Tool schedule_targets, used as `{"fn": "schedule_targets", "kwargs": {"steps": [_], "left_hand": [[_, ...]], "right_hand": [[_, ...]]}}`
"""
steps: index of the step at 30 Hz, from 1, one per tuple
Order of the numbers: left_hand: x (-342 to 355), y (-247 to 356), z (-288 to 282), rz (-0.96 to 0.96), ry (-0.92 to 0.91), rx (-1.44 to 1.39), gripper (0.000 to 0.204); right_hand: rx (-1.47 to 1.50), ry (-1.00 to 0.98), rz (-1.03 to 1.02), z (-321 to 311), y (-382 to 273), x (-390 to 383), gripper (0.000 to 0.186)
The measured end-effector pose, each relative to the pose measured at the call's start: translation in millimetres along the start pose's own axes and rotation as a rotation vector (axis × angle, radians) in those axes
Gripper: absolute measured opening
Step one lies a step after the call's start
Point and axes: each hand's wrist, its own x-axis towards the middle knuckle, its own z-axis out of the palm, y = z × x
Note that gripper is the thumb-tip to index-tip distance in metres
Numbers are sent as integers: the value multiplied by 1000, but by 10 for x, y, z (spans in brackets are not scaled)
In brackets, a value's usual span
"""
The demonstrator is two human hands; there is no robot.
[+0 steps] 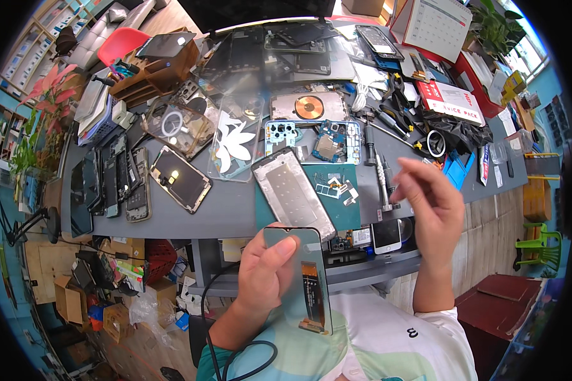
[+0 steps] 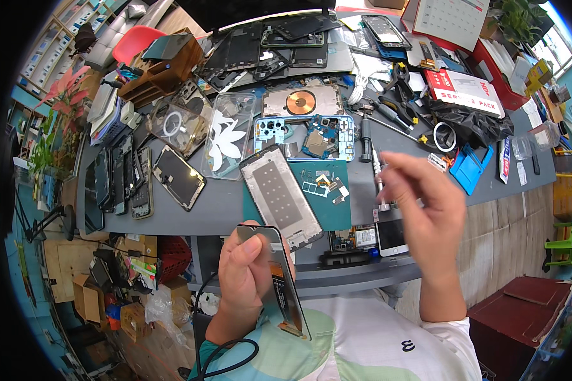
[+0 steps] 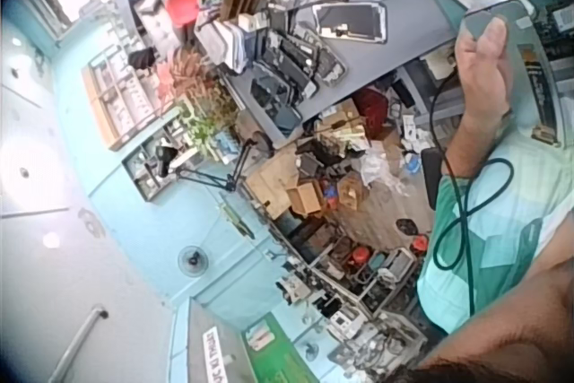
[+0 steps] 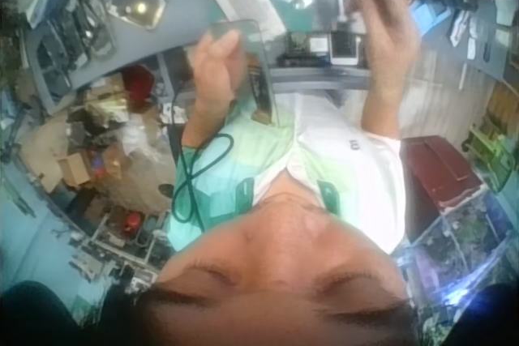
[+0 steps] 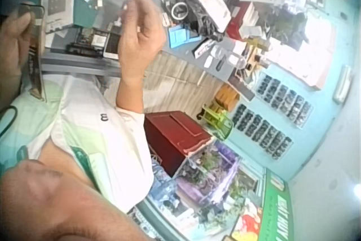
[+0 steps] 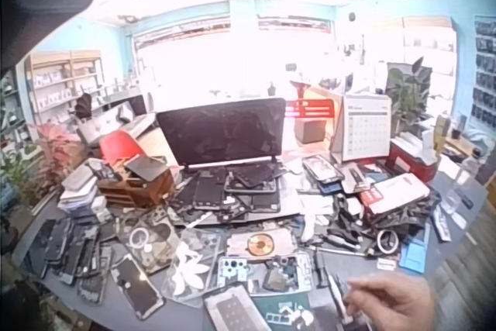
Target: The person disassembles a smartphone, removing the battery and internal components. They then use a metal prying tool to carefully separate the screen assembly from the phone's frame, working along the edges to release the adhesive.
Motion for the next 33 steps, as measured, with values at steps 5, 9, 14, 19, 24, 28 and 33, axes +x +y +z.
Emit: {"fn": "schedule_targets", "kwargs": {"steps": [5,9,14,19,24,28,33], "left_hand": [[35,-14,-44,4,-136,-120,25],[88,-90,-47,93,-270,-209,28],[45,0,151,-4,-32,-10,28],[70,10,113,-80,-60,-7,37],[87,-10,67,-64,-67,25,40],[91,-19,124,-82,-42,105,41],[92,-21,134,-3,-128,193,51]], "right_hand": [[-632,167,-289,-315,316,175,18],[-751,194,-228,-440,411,201,21],[-921,169,-459,-337,442,223,27],[-550,30,-231,-55,265,24,29],[-63,-280,5,35,132,-132,40],[403,-596,332,136,-25,-416,57],[609,-477,579,230,-5,-488,58]]}}
